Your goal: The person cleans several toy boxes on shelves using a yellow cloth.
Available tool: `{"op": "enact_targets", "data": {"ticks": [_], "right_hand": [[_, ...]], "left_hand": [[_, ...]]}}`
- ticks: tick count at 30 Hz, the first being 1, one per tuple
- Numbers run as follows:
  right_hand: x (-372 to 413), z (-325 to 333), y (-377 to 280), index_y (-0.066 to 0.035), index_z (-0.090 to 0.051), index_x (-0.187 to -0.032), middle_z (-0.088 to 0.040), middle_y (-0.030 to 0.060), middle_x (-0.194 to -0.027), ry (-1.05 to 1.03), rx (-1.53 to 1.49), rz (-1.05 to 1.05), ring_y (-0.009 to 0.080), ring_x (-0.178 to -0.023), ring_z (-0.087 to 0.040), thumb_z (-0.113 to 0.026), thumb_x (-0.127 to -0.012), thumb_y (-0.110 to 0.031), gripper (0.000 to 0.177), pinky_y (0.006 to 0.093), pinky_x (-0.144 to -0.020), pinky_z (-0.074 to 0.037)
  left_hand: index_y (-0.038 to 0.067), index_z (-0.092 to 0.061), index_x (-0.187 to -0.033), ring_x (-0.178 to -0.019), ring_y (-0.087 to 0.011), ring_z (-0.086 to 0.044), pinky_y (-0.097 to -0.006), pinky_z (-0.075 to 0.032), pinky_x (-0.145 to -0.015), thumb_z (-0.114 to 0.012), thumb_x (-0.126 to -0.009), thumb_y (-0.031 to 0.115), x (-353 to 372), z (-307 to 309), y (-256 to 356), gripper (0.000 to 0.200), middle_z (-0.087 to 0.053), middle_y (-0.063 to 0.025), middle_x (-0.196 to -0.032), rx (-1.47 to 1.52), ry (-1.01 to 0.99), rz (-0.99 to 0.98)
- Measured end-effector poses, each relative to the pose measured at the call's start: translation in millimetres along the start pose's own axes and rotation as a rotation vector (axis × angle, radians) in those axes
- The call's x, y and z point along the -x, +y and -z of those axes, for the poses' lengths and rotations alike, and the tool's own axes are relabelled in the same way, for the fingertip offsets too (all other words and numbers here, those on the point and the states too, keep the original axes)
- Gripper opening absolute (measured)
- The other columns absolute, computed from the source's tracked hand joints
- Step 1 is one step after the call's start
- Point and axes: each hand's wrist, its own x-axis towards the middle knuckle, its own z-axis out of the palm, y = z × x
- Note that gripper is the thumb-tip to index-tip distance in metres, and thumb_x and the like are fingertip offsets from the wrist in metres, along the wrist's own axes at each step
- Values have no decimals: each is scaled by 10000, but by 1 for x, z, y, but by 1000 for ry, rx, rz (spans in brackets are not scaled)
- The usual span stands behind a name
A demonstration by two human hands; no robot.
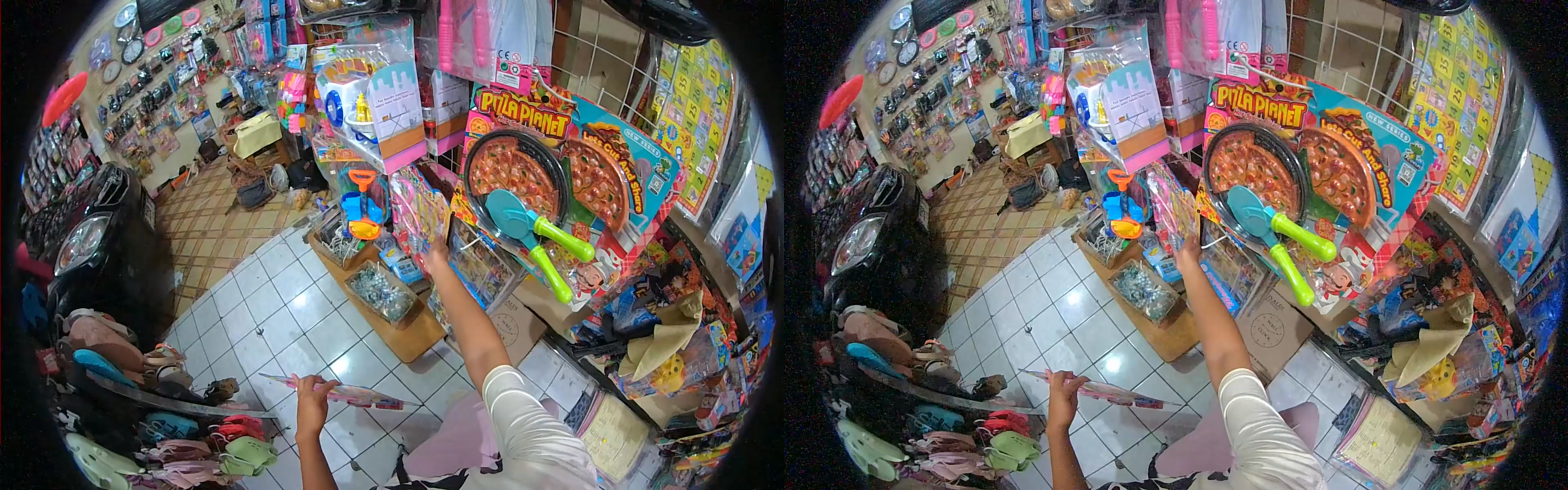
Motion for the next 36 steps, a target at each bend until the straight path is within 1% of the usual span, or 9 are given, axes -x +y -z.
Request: {"op": "enact_targets", "data": {"ticks": [4, 10, 15, 17, 19, 22, 25, 29, 36], "right_hand": [[23, -11, -30, -223, -189, -1438, -180, 38, -1490, -73, -202, -95, 332, -1323, -248, -422, -920, -444, 610, 619, -983, -307], [24, -14, -47, -222, -140, -1451, -182, 51, -1490, -321, -174, -97, 335, -1281, -331, -369, -910, -543, 670, 626, -981, -276], [102, 8, -63, -141, -282, -1396, -363, 59, -1390, -613, 457, 283, 237, -1197, -442, -446, -925, -451, 588, 495, -968, -361], [139, 56, -69, -125, -315, -1383, -389, 61, -1364, -1086, 733, 188, 200, -1202, -440, -541, -900, -381, 591, 417, -994, -359], [202, 111, -68, -65, -344, -1359, -405, 119, -1348, -1254, 653, -21, 206, -1273, -358, -651, -836, -219, 625, 333, -1010, -347], [244, 191, -63, -76, -311, -1368, -376, 111, -1369, -1061, 1143, 416, 221, -1280, -358, -730, -777, -221, 739, 370, -1027, -331], [246, 261, -52, -53, -253, -1385, -348, 127, -1386, -680, 1065, 230, 256, -1290, -338, -746, -761, -225, 814, 372, -1039, -310], [251, 305, -47, -72, -171, -1411, -301, 156, -1416, -466, 946, 37, 308, -1301, -314, -760, -731, -292, 926, 408, -1041, -297], [274, 325, -68, -184, -186, -1423, -380, 64, -1355, -369, 421, 106, 203, -1186, -413, -551, -852, -449, 728, 427, -924, -356]], "left_hand": [[133, -708, -905, -944, -260, -526, -541, -221, -1070, -567, -729, -42, 2, -4, -4, 286, -542, -85, -888, -13, -41, 35], [134, -705, -905, -955, -275, -520, -536, -229, -1068, -544, -751, -29, -4, -8, -2, 276, -542, -98, -901, 44, -54, 34], [151, -681, -938, -948, -258, -523, -557, -221, -1067, -549, -738, -22, -20, -9, 21, 296, -533, -84, -883, 2, -8, -125], [162, -669, -946, -946, -247, -524, -575, -210, -1067, -555, -727, -17, -29, -9, 36, 304, -530, -72, -875, -42, 36, -182], [175, -653, -938, -938, -239, -528, -591, -197, -1069, -562, -717, -4, -40, -6, 56, 299, -531, -59, -869, -125, 86, -216], [142, -634, -952, -875, -225, -540, -534, -196, -1084, -559, -708, -16, -57, 13, 81, 300, -530, -54, -851, -153, 167, -304], [112, -634, -960, -810, -205, -537, -415, -322, -934, -563, -704, -15, -68, 48, 103, 294, -526, -29, -789, -62, 270, -393], [50, -614, -959, -781, -234, -521, -334, -325, -736, -515, -716, -54, -79, 101, 135, 282, -521, -71, -794, 85, 357, -418], [2, -583, -1173, -862, -84, -558, -231, -446, -759, -526, -924, 111, -108, 148, 156, 277, -632, -44, -1010, 693, 398, -188]]}}
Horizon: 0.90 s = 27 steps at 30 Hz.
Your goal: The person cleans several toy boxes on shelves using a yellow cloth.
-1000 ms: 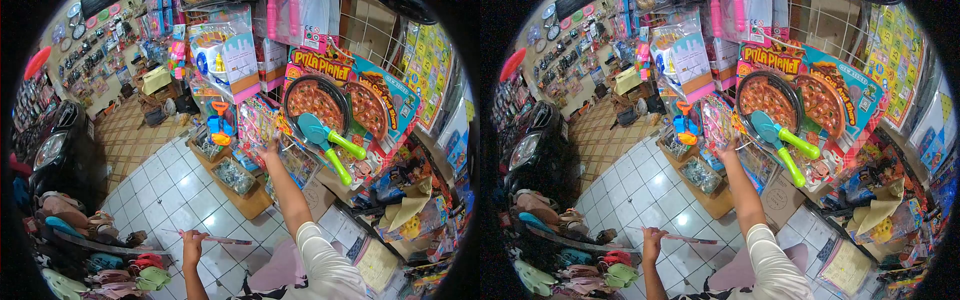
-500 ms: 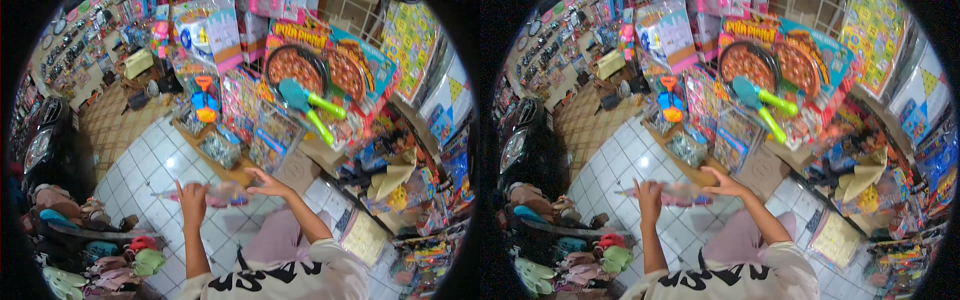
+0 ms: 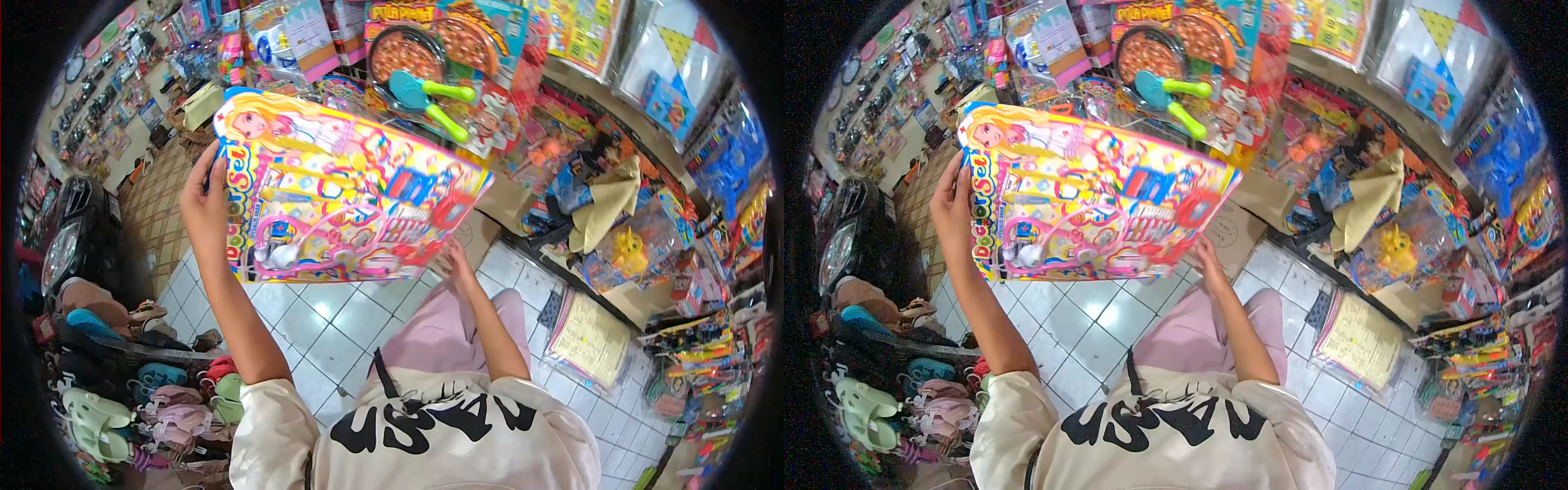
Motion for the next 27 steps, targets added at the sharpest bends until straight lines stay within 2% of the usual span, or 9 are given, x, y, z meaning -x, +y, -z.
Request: {"op": "enact_targets", "data": {"ticks": [2, 5, 7, 9, 12, 14, 16, 22, 27], "right_hand": [[4, 18, -2, -200, -211, -1432, -449, 32, -1282, -9, -157, 49, 153, -1070, -468, -511, -873, -434, 676, 378, -871, -368], [41, 57, -29, -183, -287, -1410, -513, 16, -1198, 26, 104, 29, 137, -1016, -497, -479, -888, -442, 613, 340, -864, -386], [82, 72, -57, -134, -397, -1355, -545, 9, -1109, 41, 90, 121, 106, -927, -521, -404, -931, -427, 516, 284, -823, -419], [121, 97, -76, -114, -428, -1335, -549, 9, -1086, 106, 105, 103, 95, -899, -524, -374, -948, -412, 492, 268, -801, -434], [169, 140, -89, -106, -490, -1282, -569, 24, -1086, 299, 232, 70, 100, -871, -533, -329, -966, -419, 473, 246, -759, -439], [199, 163, -87, -52, -500, -1255, -583, 55, -1096, 446, 302, 134, 133, -920, -548, -329, -970, -419, 495, 274, -826, -434], [231, 188, -87, 0, -511, -1217, -579, 84, -1132, 501, 301, 77, 158, -1010, -541, -366, -963, -414, 507, 289, -921, -393], [294, 207, -60, 11, -515, -1191, -566, 88, -1133, 675, 393, 9, 162, -1036, -518, -366, -971, -383, 475, 281, -937, -373], [304, 192, -66, -3, -509, -1203, -524, 123, -1217, 639, 501, -213, 186, -1083, -515, -344, -979, -368, 459, 279, -946, -373]], "left_hand": [[9, -567, -1211, -875, -78, -561, -231, -449, -757, -530, -925, 117, 3, -4, -20, 308, -633, -47, -1038, -28, 25, 20], [10, -560, -1219, -908, -86, -567, -225, -444, -776, -532, -917, 127, 12, 1, -85, 325, -647, -81, -1026, -93, -24, -2], [-12, -552, -1212, -886, -102, -591, -234, -453, -775, -536, -907, 147, 32, -5, -110, 345, -661, -121, -983, -293, -122, 227], [-35, -545, -1201, -774, -128, -606, -268, -474, -709, -539, -898, 156, 61, -22, -161, 359, -667, -143, -888, -402, -232, 210], [-25, -520, -1237, -567, -95, -528, -255, -424, -506, -538, -904, 170, 115, -76, -157, 386, -607, -51, -722, -203, -499, 423], [6, -486, -1285, -508, -35, -463, -212, -353, -421, -538, -908, 169, 153, -112, -163, 414, -534, 16, -678, 19, -654, 539], [18, -517, -1249, -538, -30, -475, -208, -373, -451, -547, -897, 143, 185, -144, -179, 375, -547, 21, -689, 58, -764, 504], [-8, -550, -1198, -784, -77, -582, -227, -459, -677, -561, -884, 114, 219, -183, -163, 337, -652, -49, -920, -110, -935, 441], [-17, -563, -1167, -798, -90, -594, -234, -469, -688, -560, -889, 124, 224, -183, -176, 311, -655, -65, -924, -1, -970, 441]]}}
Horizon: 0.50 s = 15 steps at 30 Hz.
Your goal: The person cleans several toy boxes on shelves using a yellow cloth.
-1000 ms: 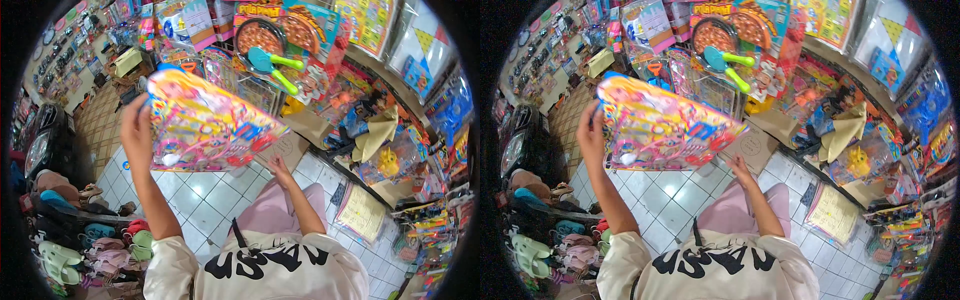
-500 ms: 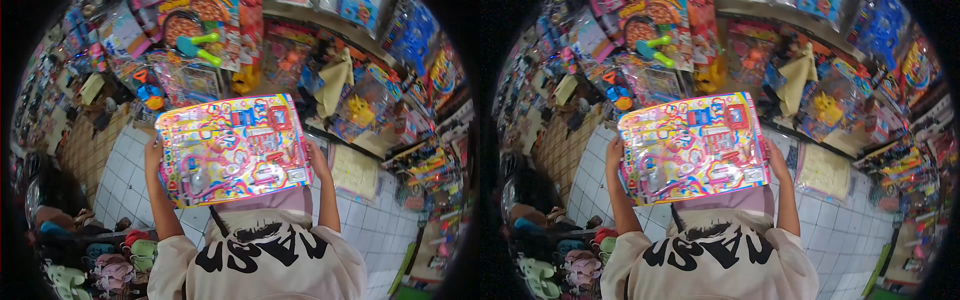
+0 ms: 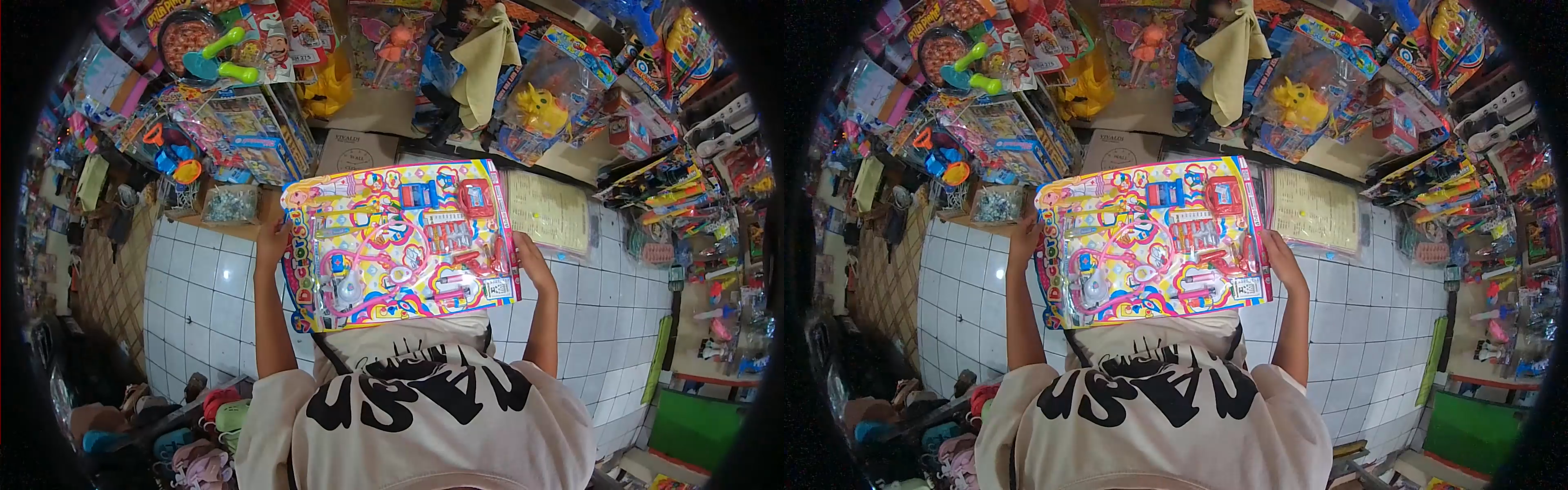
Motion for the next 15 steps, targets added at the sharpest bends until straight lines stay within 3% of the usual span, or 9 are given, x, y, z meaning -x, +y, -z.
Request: {"op": "enact_targets", "data": {"ticks": [3, 6, 8, 10, 12, 14, 15], "right_hand": [[-11, 0, -18, -1, -494, -1217, -518, 162, -1224, -76, 148, -244, 232, -1115, -511, -377, -967, -387, 474, 310, -965, -374], [-90, 24, -4, 8, -465, -1239, -511, 192, -1213, -280, 475, 159, 289, -1117, -509, -460, -934, -403, 512, 352, -976, -373], [-102, 16, -61, 37, -435, -1244, -493, 233, -1215, 149, 482, 458, 342, -1124, -490, -552, -888, -394, 572, 384, -979, -366], [-156, 14, -103, 66, -432, -1218, -495, 254, -1192, 293, 190, 745, 352, -1132, -475, -637, -832, -373, 620, 391, -975, -363], [-179, 2, -163, 88, -432, -1190, -490, 259, -1179, 446, 18, 802, 344, -1105, -484, -692, -785, -376, 669, 398, -930, -393], [-205, -3, -201, 65, -457, -1174, -560, 228, -1092, 809, 276, 925, 329, -987, -560, -730, -743, -358, 662, 389, -829, -449], [-208, -4, -214, 54, -473, -1154, -577, 221, -1044, 772, 321, 876, 340, -943, -572, -718, -756, -327, 604, 393, -793, -457]], "left_hand": [[-23, -553, -1165, -833, -97, -597, -240, -471, -712, -555, -892, 126, -1, -2, -10, 312, -650, -80, -952, -30, -79, 72], [-18, -538, -1176, -846, -122, -602, -264, -476, -728, -570, -881, 136, -5, -7, -32, 334, -643, -92, -963, -119, -90, 34], [-11, -529, -1186, -845, -145, -609, -282, -480, -737, -588, -868, 141, -2, -10, -23, 358, -640, -99, -959, -145, -31, -32], [-20, -524, -1179, -951, -196, -591, -321, -465, -809, -609, -850, 140, 2, -10, -6, 375, -610, -139, -1052, -174, 20, -16], [-23, -521, -1176, -1017, -213, -570, -332, -449, -853, -613, -848, 133, -1, -7, -11, 374, -586, -160, -1114, -333, 118, -2], [-12, -524, -1178, -1056, -225, -549, -337, -434, -870, -617, -851, 134, -1, -1, -20, 369, -571, -157, -1142, -322, 212, -84], [-6, -525, -1179, -1076, -231, -539, -340, -427, -878, -619, -853, 134, 2, 2, -23, 367, -564, -155, -1156, -319, 258, -121]]}}
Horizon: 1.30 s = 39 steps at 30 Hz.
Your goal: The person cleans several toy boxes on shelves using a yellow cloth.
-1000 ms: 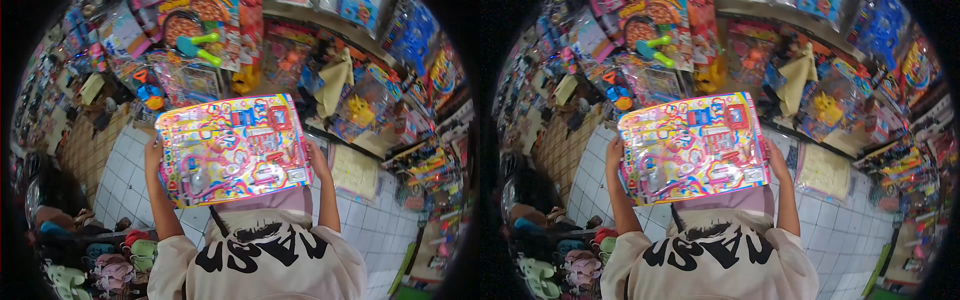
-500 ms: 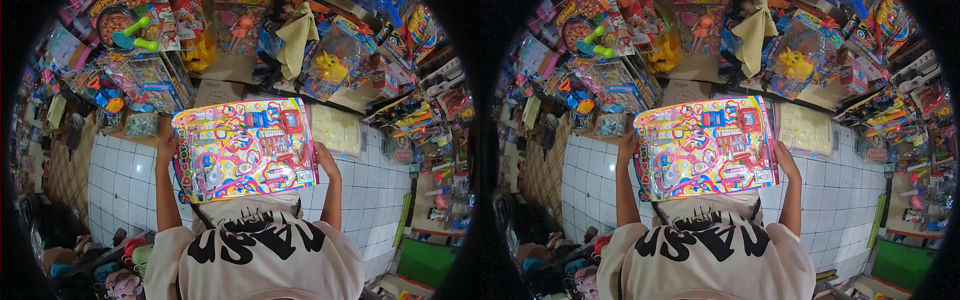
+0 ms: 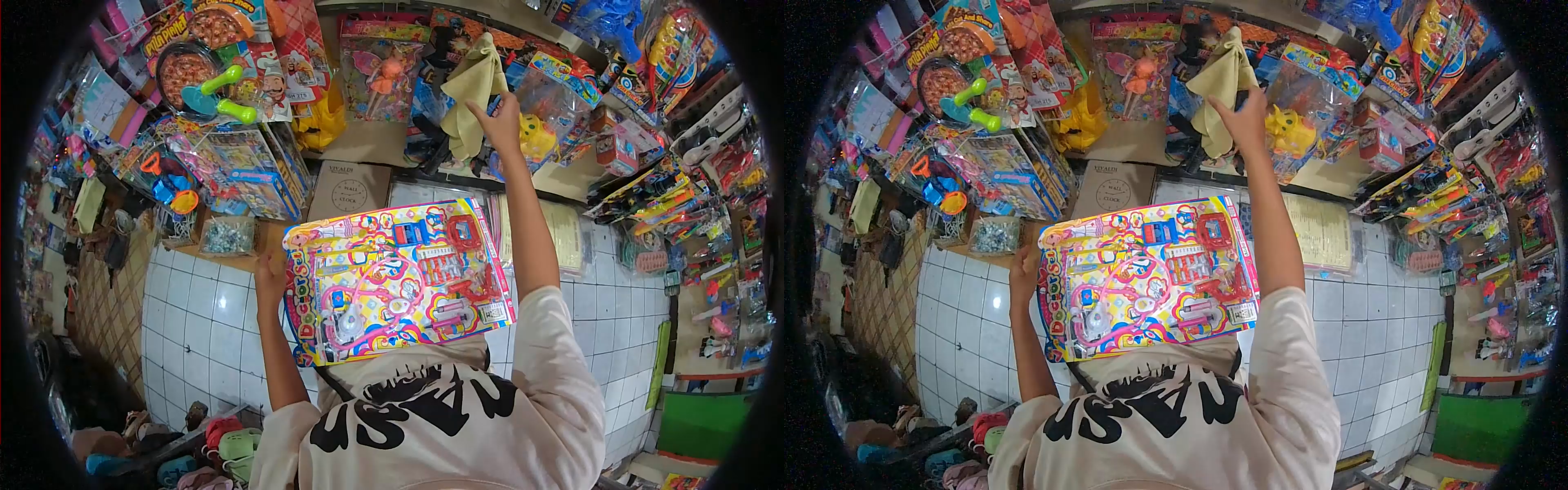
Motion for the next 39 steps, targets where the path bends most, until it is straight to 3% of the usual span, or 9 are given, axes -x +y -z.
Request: {"op": "enact_targets", "data": {"ticks": [2, 6, 13, 16, 23, 25, 30, 34, 39], "right_hand": [[-14, 1, -15, 33, -505, -1115, -613, 208, -948, -122, 68, -53, 362, -855, -595, -694, -780, -266, 487, 400, -722, -472], [-11, 8, -28, -3, -522, -958, -581, 241, -833, 148, -78, 38, 421, -799, -567, -557, -867, -122, 154, 441, -663, -443], [-14, 78, -61, -20, -520, -988, -589, 194, -858, 351, -191, 149, 315, -763, -587, -503, -911, -113, 122, 367, -676, -447], [-7, 123, -96, -15, -528, -1031, -591, 141, -865, 188, -197, 273, 209, -774, -568, -506, -916, -112, 152, 317, -697, -445], [43, 162, -175, -14, -541, -1029, -567, 59, -844, -635, -352, 352, 135, -783, -537, -506, -923, -133, 163, 276, -704, -439], [53, 161, -181, -25, -544, -1039, -569, 47, -854, -916, -424, 320, 128, -788, -536, -500, -926, -144, 170, 278, -708, -439], [69, 161, -180, -30, -553, -1059, -616, 119, -895, -1055, -266, 316, 267, -793, -606, -518, -916, -194, 220, 329, -707, -461], [83, 149, -158, -22, -569, -1059, -627, 168, -919, -980, -218, 334, 359, -847, -601, -516, -914, -198, 235, 360, -723, -470], [94, 136, -153, -14, -584, -1046, -639, 142, -892, -852, -204, 304, 277, -825, -626, -528, -912, -159, 205, 331, -738, -466]], "left_hand": [[-12, -534, -1150, -1076, -279, -531, -352, -414, -899, -620, -842, 112, 10, 15, 19, 343, -563, -162, -1150, 31, 53, -29], [13, -551, -1115, -1072, -275, -530, -344, -399, -916, -603, -837, 48, 26, 44, 34, 284, -580, -131, -1123, -10, 129, -96], [111, -557, -1127, -1098, -194, -515, -368, -404, -863, -586, -875, 111, 34, 49, 27, 254, -566, -29, -1167, 63, 92, -116], [19, -561, -1073, -1060, -265, -533, -333, -408, -897, -583, -842, 24, 34, 45, 58, 232, -583, -132, -1074, 73, 108, -170], [41, -569, -1116, -1090, -166, -511, -280, -408, -893, -625, -855, 119, 30, 4, 180, 278, -564, -66, -1141, 749, -109, -322], [42, -566, -1132, -1067, -141, -523, -272, -418, -882, -651, -846, 165, 33, -9, 204, 323, -577, -54, -1136, 996, -404, -126], [29, -546, -1187, -914, -99, -575, -283, -462, -821, -706, -812, 227, 30, 10, 210, 452, -635, -26, -1006, 479, -538, 93], [36, -469, -1273, -1016, -136, -553, -299, -450, -862, -745, -764, 139, 15, 31, 197, 588, -614, -98, -1087, 677, -460, -165], [53, -402, -1322, -1056, -156, -537, -273, -430, -907, -672, -805, 46, 4, 67, 212, 584, -565, -99, -1113, 538, -394, -145]]}}
